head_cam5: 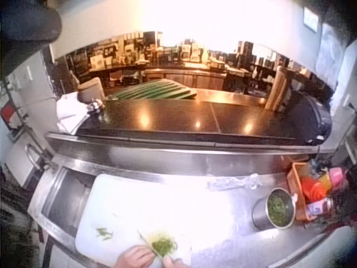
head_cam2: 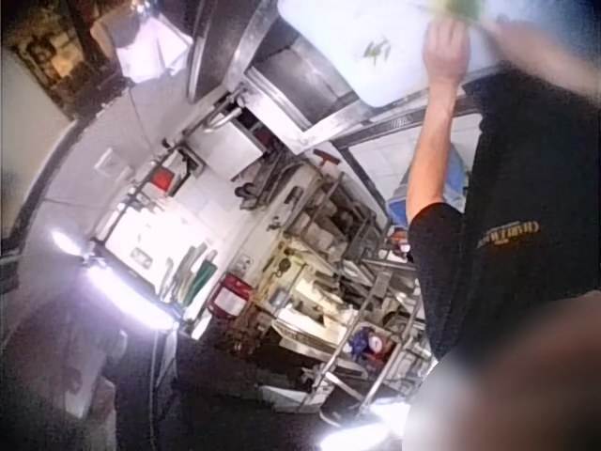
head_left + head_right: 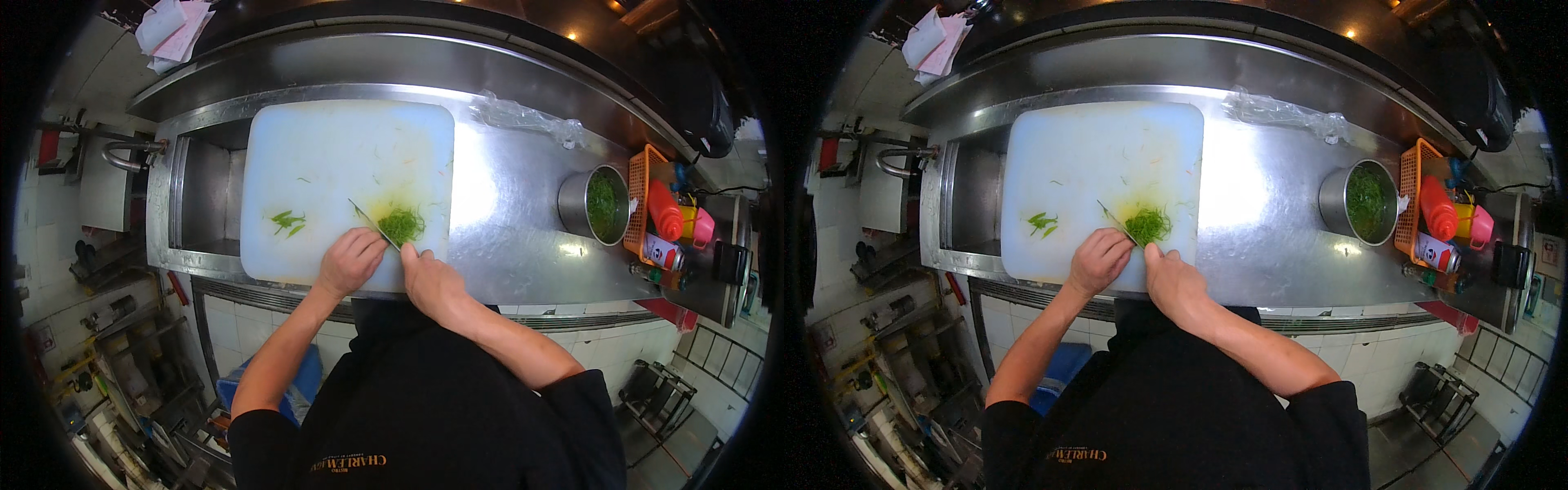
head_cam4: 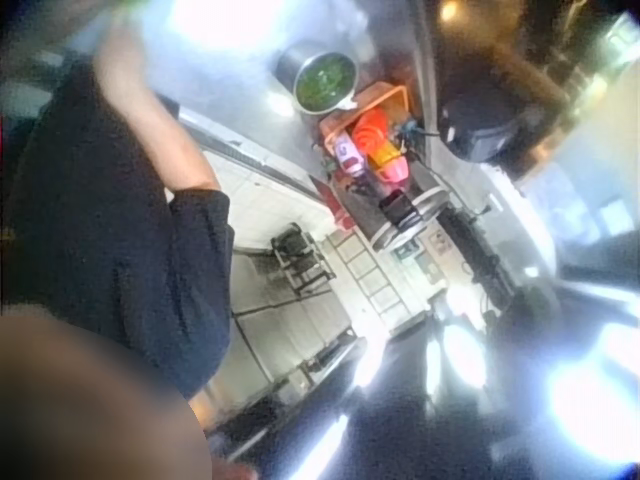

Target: The person slices green onions on a white cutting board using a knife, then transfers the chopped pieces into a metal bowl. The person also wipes the cutting board with a paper towel.

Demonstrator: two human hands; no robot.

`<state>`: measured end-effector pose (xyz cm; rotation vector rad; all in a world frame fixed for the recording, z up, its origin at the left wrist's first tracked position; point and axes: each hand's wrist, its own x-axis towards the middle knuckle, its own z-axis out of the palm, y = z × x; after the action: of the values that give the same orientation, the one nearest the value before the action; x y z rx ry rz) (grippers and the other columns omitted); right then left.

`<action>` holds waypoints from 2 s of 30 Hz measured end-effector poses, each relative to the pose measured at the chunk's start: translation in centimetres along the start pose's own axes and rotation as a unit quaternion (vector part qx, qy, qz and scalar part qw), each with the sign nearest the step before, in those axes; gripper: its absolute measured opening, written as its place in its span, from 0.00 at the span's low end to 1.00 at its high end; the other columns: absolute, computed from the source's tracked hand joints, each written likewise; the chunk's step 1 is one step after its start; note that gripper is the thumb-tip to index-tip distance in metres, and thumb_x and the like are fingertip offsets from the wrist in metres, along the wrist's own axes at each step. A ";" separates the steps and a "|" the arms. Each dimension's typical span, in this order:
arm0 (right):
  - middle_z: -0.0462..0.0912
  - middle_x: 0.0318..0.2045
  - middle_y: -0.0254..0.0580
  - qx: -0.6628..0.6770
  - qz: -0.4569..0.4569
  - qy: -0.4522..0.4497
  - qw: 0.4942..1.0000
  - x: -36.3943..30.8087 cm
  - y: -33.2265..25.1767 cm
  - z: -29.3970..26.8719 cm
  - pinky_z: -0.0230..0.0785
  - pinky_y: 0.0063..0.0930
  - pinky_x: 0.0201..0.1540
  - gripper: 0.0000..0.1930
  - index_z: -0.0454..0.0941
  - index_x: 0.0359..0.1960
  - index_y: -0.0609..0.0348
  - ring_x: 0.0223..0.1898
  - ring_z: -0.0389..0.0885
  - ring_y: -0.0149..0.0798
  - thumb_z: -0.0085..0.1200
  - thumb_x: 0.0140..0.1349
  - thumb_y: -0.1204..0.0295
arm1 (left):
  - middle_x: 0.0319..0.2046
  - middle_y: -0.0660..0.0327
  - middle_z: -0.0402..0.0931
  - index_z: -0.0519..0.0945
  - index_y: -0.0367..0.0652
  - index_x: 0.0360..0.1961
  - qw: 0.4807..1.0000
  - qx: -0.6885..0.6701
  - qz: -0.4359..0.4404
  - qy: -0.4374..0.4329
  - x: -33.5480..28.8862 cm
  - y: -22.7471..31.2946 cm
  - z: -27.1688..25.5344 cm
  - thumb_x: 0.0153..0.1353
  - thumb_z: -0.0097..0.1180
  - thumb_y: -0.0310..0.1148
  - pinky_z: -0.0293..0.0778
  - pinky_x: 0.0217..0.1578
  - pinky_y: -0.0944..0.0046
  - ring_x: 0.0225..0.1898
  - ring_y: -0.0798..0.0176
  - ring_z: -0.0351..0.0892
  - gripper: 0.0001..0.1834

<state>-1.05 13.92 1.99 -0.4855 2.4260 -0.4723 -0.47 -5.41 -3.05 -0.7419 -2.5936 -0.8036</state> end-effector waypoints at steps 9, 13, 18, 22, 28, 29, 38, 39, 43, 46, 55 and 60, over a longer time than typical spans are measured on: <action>0.80 0.36 0.64 -0.017 0.019 -0.024 0.999 -2.2 -0.5 -1.2 0.78 0.53 0.34 0.08 0.63 0.45 0.62 0.33 0.84 0.65 0.44 0.67 0.75 | 0.35 0.61 0.81 0.83 0.41 0.34 0.999 -0.026 -0.004 0.027 0.0 -0.5 0.3 0.48 0.67 0.24 0.79 0.41 0.60 0.39 0.56 0.82 0.10; 0.79 0.37 0.66 0.019 0.018 -0.017 1.000 -1.7 -0.2 -0.6 0.77 0.54 0.34 0.07 0.63 0.45 0.62 0.33 0.83 0.66 0.42 0.67 0.76 | 0.35 0.61 0.81 0.83 0.41 0.33 0.999 -0.016 0.001 0.038 0.1 -0.3 0.1 0.48 0.67 0.24 0.79 0.41 0.60 0.39 0.56 0.82 0.09; 0.79 0.37 0.66 0.012 -0.004 0.011 1.000 -0.6 0.1 0.0 0.77 0.54 0.35 0.07 0.63 0.45 0.62 0.34 0.83 0.67 0.42 0.67 0.76 | 0.35 0.61 0.81 0.83 0.41 0.33 0.999 -0.012 0.006 0.037 0.2 -0.2 0.0 0.48 0.67 0.25 0.79 0.41 0.59 0.39 0.56 0.82 0.09; 0.79 0.35 0.66 0.018 0.015 -0.001 1.000 -0.5 -0.1 0.1 0.77 0.55 0.35 0.08 0.63 0.45 0.61 0.34 0.83 0.67 0.43 0.67 0.76 | 0.35 0.61 0.82 0.83 0.42 0.33 0.999 -0.015 0.000 0.042 0.2 -0.2 0.2 0.46 0.68 0.23 0.79 0.39 0.59 0.38 0.55 0.83 0.11; 0.79 0.34 0.65 0.026 -0.003 0.007 1.000 -0.7 -0.3 0.1 0.77 0.56 0.36 0.08 0.63 0.45 0.62 0.34 0.83 0.66 0.43 0.66 0.76 | 0.34 0.61 0.82 0.83 0.42 0.32 0.999 -0.009 0.002 0.046 0.2 -0.4 0.3 0.46 0.68 0.24 0.79 0.39 0.59 0.37 0.56 0.82 0.10; 0.79 0.34 0.66 0.030 -0.010 0.017 0.999 -0.7 -0.2 0.2 0.77 0.56 0.36 0.08 0.62 0.45 0.63 0.33 0.83 0.66 0.43 0.66 0.77 | 0.34 0.61 0.81 0.83 0.42 0.31 0.999 -0.007 -0.001 0.047 0.2 -0.3 0.3 0.47 0.68 0.25 0.78 0.39 0.59 0.37 0.56 0.82 0.09; 0.80 0.36 0.64 0.019 0.014 0.001 1.000 -1.1 -0.4 0.3 0.77 0.56 0.36 0.08 0.62 0.45 0.62 0.34 0.83 0.66 0.42 0.66 0.77 | 0.33 0.62 0.81 0.83 0.41 0.30 0.999 -0.007 0.006 0.053 0.5 -0.1 0.2 0.48 0.68 0.26 0.78 0.38 0.60 0.36 0.58 0.82 0.07; 0.80 0.36 0.64 0.019 0.006 0.023 1.000 -1.2 -0.5 0.3 0.77 0.56 0.36 0.08 0.62 0.45 0.62 0.34 0.84 0.66 0.42 0.66 0.77 | 0.33 0.62 0.81 0.83 0.41 0.30 0.999 -0.014 0.003 0.051 0.4 -0.1 0.1 0.48 0.68 0.26 0.78 0.38 0.60 0.36 0.58 0.82 0.07; 0.80 0.37 0.63 0.016 0.040 -0.016 0.999 -1.1 -0.7 0.3 0.77 0.55 0.37 0.07 0.62 0.45 0.61 0.35 0.84 0.65 0.42 0.67 0.76 | 0.33 0.61 0.81 0.83 0.41 0.31 0.999 -0.007 0.007 0.049 0.4 0.0 0.2 0.48 0.68 0.25 0.78 0.38 0.60 0.36 0.57 0.82 0.08; 0.80 0.37 0.64 0.031 0.025 -0.004 0.999 -1.0 -0.7 0.2 0.77 0.56 0.37 0.07 0.62 0.46 0.61 0.35 0.83 0.66 0.41 0.68 0.76 | 0.33 0.61 0.81 0.83 0.41 0.31 0.999 0.001 0.010 0.047 0.5 0.0 0.1 0.48 0.68 0.25 0.78 0.38 0.60 0.36 0.57 0.82 0.08; 0.79 0.36 0.66 0.050 0.019 -0.014 0.998 -1.4 -0.4 0.3 0.76 0.56 0.39 0.08 0.62 0.45 0.63 0.37 0.83 0.66 0.42 0.67 0.76 | 0.33 0.60 0.81 0.83 0.41 0.31 0.999 0.001 0.004 0.050 0.2 -0.2 0.4 0.46 0.67 0.23 0.78 0.37 0.59 0.36 0.56 0.82 0.09; 0.80 0.38 0.66 0.045 -0.021 0.023 0.998 -0.6 0.0 1.1 0.78 0.53 0.38 0.08 0.64 0.45 0.62 0.37 0.84 0.65 0.43 0.68 0.74 | 0.33 0.61 0.81 0.82 0.41 0.31 0.999 -0.009 -0.002 0.051 0.2 -0.2 0.3 0.45 0.67 0.23 0.77 0.37 0.59 0.35 0.56 0.82 0.10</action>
<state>0.04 13.92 1.50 -0.4924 2.4290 -0.6148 -0.80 -5.23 -3.28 -0.6830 -2.5020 -0.8432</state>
